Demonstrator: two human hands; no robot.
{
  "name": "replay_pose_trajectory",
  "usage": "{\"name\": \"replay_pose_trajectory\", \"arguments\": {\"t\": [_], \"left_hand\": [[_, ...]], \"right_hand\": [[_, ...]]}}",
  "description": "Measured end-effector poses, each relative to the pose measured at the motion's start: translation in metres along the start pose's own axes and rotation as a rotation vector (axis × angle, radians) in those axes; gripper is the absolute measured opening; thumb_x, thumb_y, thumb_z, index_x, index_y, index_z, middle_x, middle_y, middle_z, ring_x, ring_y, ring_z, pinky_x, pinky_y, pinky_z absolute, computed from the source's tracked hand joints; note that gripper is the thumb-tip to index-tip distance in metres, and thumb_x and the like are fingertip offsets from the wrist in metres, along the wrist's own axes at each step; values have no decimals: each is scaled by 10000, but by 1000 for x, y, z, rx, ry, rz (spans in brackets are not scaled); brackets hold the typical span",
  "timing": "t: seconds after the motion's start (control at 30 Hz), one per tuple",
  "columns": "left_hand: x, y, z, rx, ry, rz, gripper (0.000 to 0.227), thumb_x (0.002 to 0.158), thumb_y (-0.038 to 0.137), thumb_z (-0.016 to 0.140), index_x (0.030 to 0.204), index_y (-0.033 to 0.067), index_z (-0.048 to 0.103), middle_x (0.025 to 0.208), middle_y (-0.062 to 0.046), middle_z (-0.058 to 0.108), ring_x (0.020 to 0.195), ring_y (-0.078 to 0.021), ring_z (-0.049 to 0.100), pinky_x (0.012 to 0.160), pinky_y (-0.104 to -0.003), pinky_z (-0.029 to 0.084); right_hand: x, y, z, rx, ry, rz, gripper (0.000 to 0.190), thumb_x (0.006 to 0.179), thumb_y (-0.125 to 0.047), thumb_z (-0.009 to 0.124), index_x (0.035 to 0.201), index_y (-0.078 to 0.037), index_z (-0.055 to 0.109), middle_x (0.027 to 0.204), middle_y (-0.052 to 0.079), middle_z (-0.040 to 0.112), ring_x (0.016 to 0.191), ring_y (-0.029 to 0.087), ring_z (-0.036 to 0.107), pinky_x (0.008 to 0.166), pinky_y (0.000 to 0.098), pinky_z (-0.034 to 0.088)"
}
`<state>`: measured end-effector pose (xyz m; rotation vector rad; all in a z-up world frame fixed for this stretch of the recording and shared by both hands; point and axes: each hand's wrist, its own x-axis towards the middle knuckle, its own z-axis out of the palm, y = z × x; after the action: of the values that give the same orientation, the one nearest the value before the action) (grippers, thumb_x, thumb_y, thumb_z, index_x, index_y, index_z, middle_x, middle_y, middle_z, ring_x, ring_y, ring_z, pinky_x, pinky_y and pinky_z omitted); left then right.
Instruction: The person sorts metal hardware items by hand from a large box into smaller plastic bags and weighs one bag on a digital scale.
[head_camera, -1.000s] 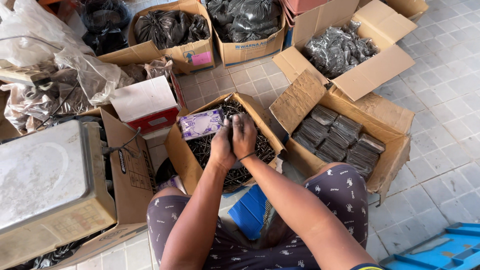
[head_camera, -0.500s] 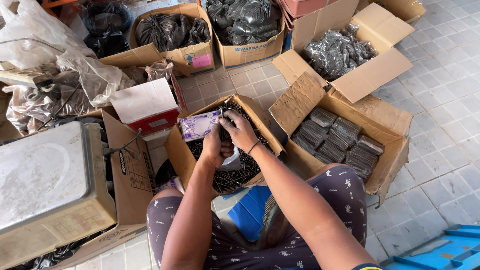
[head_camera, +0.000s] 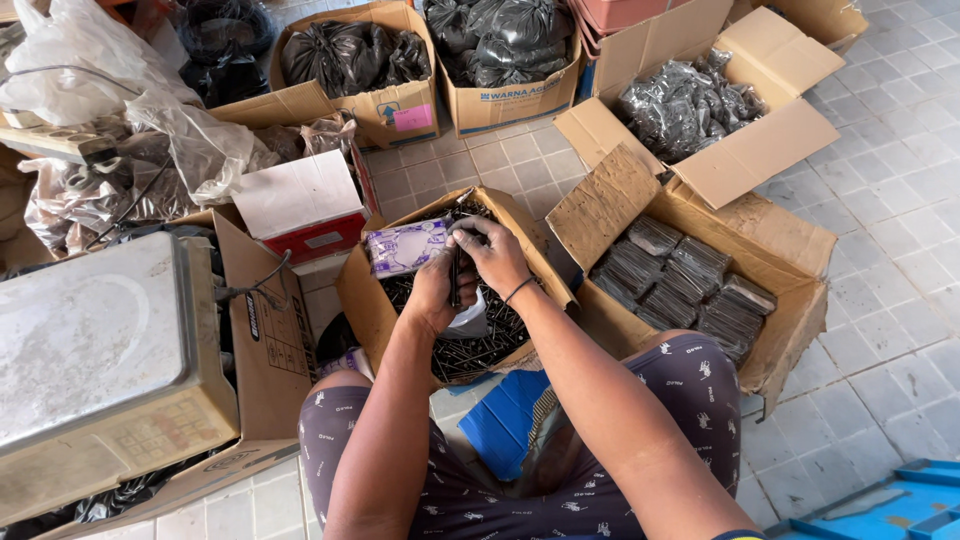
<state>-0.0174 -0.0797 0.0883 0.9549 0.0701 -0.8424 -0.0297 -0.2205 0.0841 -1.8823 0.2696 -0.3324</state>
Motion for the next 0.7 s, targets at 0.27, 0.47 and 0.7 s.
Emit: {"name": "replay_pose_trajectory", "arguments": {"t": [0.27,0.47,0.7], "left_hand": [[-1,8,-7,-127,10,-55,509,1221,591,431,916,183,423,652,104,250,414,-45,273,374,-228,268],[-3,9,-8,-164,65,-28,583,1198,641,455,888,148,460,639,71,279,383,-50,295,366,-216,255],[15,8,-24,-261,124,187,404,1227,370,555,891,145,543,737,49,362,535,-118,420,474,-248,344]], "right_hand": [[-20,-25,3,17,-71,-106,278,1174,-327,661,1343,-202,843,1289,104,848,1329,357,746,1180,508,568],[-13,-14,5,-134,-127,-245,302,1166,-222,659,1403,-133,823,1316,168,836,1309,432,735,1164,554,578],[-24,-42,-18,82,-493,-254,1054,1003,-547,832,1830,-162,304,1807,314,378,1671,584,279,1371,740,233]]}}
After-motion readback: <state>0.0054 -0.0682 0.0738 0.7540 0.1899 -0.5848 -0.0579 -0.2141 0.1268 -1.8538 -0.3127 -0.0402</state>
